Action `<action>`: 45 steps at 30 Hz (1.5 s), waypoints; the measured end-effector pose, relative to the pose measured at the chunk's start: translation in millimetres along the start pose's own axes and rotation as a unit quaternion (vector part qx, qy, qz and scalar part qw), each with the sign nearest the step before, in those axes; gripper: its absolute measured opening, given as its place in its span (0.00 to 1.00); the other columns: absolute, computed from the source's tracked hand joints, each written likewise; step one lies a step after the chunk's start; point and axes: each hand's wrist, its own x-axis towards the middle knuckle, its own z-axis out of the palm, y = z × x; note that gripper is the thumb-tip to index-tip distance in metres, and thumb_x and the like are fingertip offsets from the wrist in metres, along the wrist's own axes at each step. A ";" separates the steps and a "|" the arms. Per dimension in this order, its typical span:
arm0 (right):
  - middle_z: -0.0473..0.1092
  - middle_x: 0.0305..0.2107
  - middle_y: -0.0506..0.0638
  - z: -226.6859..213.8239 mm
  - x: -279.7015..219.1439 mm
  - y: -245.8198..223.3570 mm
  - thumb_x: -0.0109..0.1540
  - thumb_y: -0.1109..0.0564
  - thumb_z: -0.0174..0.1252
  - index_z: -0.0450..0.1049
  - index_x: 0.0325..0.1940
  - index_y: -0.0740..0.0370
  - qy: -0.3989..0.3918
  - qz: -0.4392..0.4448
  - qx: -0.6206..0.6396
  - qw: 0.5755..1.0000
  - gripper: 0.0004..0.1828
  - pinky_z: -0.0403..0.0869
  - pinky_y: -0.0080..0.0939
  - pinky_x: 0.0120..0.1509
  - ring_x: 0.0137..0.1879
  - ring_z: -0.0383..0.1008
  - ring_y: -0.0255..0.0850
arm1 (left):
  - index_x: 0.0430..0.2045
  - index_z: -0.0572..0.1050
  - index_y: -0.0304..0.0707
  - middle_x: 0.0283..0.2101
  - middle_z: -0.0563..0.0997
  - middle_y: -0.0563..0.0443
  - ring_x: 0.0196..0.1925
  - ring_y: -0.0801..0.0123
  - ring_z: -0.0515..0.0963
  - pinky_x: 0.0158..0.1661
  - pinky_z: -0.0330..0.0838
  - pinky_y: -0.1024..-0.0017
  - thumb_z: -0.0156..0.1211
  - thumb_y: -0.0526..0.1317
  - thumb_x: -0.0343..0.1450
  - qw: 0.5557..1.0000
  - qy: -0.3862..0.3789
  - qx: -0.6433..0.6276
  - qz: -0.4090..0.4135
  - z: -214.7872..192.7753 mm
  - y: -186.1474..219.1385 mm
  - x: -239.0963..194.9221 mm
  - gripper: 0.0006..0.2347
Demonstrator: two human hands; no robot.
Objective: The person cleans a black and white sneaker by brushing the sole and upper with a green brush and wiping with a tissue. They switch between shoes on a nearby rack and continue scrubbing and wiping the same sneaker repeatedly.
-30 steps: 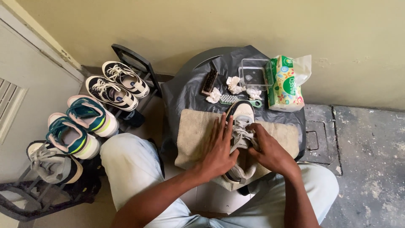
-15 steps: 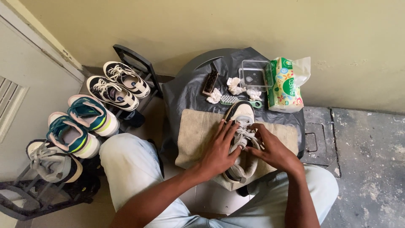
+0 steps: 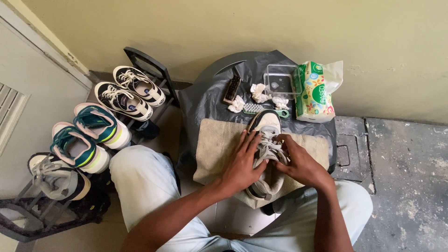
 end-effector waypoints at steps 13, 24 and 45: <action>0.68 0.37 0.51 32.3 -55.9 -38.7 0.57 0.58 0.61 0.73 0.64 0.59 0.247 -0.083 -0.002 0.966 0.29 0.71 0.41 0.39 0.36 0.73 0.42 | 0.58 0.73 0.20 0.25 0.83 0.39 0.15 0.64 0.80 0.12 0.70 0.68 0.53 0.47 0.77 0.943 0.076 0.322 0.032 -3.0 22.8 -36.7 0.23; 0.67 0.61 0.71 105.4 -16.8 -199.9 0.62 0.73 0.51 0.66 0.72 0.65 0.271 -0.291 0.254 0.882 0.32 0.70 0.51 0.71 0.67 0.67 0.54 | 0.69 0.62 0.31 0.57 0.77 0.22 0.46 0.34 0.83 0.35 0.82 0.49 0.56 0.42 0.76 0.913 0.383 0.126 -0.054 -165.6 40.6 -109.3 0.26; 0.53 0.72 0.70 473.9 113.8 -392.0 0.64 0.39 0.65 0.53 0.79 0.64 -0.270 -0.157 0.329 0.891 0.48 0.55 0.64 0.79 0.78 0.50 0.63 | 0.71 0.57 0.25 0.68 0.64 0.19 0.69 0.36 0.67 0.61 0.67 0.43 0.41 0.40 0.80 0.680 0.604 -0.057 -0.412 -299.6 -227.7 -359.1 0.24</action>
